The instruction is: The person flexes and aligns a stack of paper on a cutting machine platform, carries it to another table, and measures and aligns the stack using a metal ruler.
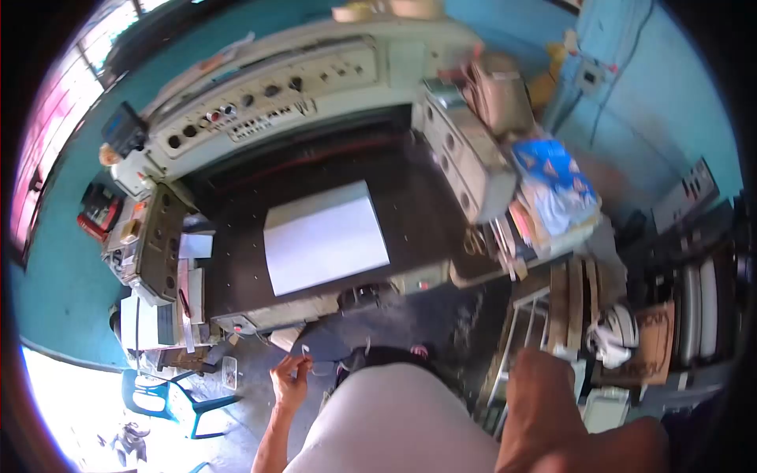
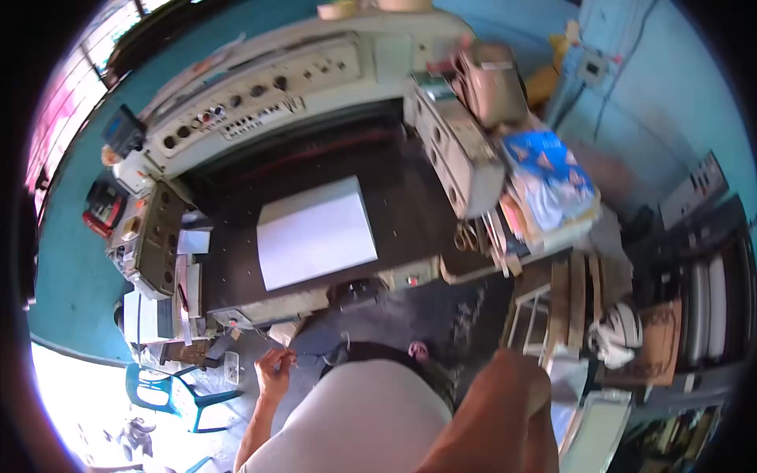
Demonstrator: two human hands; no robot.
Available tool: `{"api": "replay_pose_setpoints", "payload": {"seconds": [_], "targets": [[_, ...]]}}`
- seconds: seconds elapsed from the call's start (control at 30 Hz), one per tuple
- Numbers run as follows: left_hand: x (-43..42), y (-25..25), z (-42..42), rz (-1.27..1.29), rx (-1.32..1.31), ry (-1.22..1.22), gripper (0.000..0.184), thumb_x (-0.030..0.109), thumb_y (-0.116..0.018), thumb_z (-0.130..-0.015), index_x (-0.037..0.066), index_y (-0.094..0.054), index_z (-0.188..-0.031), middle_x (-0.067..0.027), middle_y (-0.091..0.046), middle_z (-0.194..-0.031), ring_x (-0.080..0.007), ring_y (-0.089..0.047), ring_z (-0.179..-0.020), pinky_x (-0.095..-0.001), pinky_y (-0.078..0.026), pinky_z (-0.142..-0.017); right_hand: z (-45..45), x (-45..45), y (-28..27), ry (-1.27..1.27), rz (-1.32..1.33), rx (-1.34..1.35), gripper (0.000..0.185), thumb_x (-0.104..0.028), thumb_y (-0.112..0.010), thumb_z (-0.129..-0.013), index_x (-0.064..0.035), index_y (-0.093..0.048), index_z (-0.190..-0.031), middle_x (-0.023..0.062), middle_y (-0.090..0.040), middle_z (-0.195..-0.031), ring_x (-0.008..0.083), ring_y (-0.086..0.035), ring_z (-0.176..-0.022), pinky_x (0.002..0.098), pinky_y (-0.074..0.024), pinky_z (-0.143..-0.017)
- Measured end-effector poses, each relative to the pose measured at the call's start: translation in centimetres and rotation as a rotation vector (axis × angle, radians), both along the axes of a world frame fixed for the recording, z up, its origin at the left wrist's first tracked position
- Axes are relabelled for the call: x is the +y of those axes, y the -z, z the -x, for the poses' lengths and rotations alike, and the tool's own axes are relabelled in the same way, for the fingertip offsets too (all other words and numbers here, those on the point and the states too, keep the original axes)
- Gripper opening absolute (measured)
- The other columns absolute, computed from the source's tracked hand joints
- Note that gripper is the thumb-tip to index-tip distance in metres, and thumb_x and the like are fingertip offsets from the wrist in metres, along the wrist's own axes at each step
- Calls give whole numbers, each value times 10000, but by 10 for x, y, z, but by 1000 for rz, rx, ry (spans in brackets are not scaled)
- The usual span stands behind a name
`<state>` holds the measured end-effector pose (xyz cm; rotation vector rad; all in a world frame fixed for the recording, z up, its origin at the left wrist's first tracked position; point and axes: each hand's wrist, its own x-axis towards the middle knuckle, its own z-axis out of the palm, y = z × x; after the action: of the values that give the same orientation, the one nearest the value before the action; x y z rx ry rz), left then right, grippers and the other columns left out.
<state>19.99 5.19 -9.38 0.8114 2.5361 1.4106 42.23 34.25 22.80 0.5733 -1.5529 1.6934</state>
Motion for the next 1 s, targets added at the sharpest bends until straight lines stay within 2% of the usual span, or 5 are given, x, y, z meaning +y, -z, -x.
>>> {"api": "replay_pose_setpoints", "payload": {"seconds": [0.07,0.3,0.37,0.5,1.0], "targets": [[-2,-21,10,30,89,51,120,-42,-611,-834,-6,-712,-888,-122,-693,-743,-197,-686,-666,-308,-525,-628,8,-9,-3,-78,32,12,408,-284,-414,-991,61,-556,-1158,201,-615,-1139,263,-595,-1033,373,-419,-1020],[-20,1,9,-61,-49,-21,113,-61,-623,-820,-3,-710,-860,-94,-683,-721,-164,-684,-672,-280,-523,-643,38,-45,-12,-409,170,-49,439,-327,-393,-994,61,-571,-1100,213,-624,-1088,266,-606,-976,370,-422,-1007],[-29,3,14,0,122,21,118,-33,-650,-823,35,-729,-879,-81,-690,-741,-146,-672,-690,-295,-525,-639,35,-52,-13,-474,203,-54,450,-339,-387,-995,61,-575,-1083,217,-626,-1073,267,-609,-959,369,-423,-1003],[-24,-7,6,99,52,-23,98,-31,-627,-854,18,-711,-870,-60,-669,-759,-140,-649,-691,-312,-513,-628,33,-56,-13,-575,233,-48,476,-364,-375,-997,60,-583,-1050,224,-631,-1044,270,-616,-927,367,-425,-995],[-18,0,5,-123,-81,-166,62,-57,-645,-852,-23,-696,-853,-65,-670,-784,-130,-654,-722,-275,-532,-664,52,-67,-26,-902,339,-141,595,-456,-329,-1004,60,-615,-926,250,-649,-934,278,-639,-805,361,-432,-967]]}}
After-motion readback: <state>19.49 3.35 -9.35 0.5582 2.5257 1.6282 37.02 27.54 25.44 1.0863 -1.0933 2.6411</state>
